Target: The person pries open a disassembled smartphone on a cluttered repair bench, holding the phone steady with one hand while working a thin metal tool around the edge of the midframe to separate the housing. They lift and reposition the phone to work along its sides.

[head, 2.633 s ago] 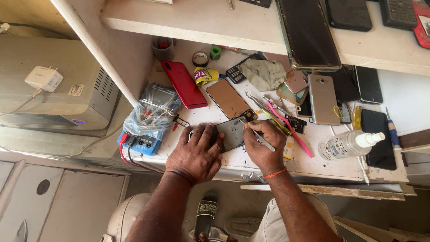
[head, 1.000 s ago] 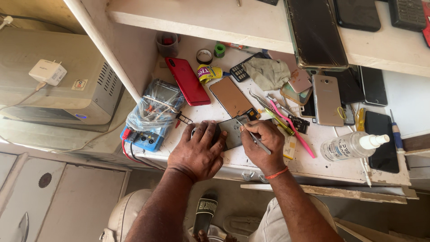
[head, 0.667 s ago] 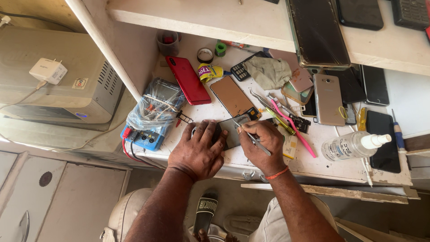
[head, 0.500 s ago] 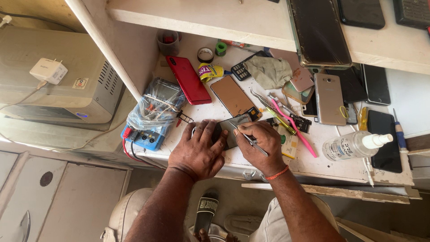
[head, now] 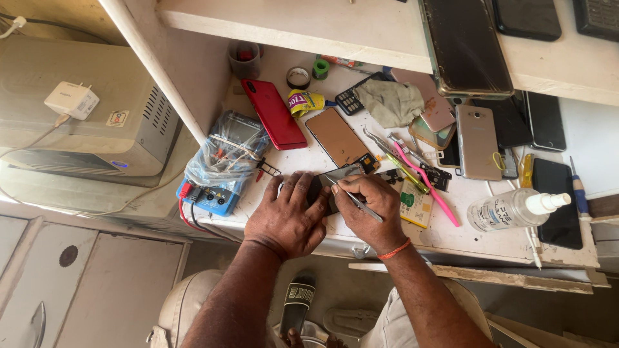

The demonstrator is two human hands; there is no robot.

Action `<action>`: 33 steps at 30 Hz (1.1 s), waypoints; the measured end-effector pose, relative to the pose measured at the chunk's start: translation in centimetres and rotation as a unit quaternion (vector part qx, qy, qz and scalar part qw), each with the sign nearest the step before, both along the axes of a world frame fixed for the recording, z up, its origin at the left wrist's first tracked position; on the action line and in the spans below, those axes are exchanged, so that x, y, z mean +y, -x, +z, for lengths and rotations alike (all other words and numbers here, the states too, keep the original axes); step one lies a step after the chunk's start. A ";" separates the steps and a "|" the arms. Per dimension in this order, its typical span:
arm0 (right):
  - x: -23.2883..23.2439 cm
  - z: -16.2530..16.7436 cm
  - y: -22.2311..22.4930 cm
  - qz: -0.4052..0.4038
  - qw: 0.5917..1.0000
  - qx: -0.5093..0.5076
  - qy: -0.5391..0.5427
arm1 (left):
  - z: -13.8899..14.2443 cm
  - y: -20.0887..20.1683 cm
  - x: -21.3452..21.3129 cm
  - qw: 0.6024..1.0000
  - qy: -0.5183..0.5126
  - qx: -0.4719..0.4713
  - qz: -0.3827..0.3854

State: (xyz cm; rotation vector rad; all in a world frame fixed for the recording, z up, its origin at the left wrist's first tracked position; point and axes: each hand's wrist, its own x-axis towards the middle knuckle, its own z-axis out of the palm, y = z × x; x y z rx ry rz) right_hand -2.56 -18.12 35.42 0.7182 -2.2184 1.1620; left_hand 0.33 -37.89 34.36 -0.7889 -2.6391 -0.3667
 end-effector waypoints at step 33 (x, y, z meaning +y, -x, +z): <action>0.3 -0.8 0.0 -0.115 0.992 -0.023 0.047 | 0.2 -0.1 0.1 1.000 0.016 -0.020 0.005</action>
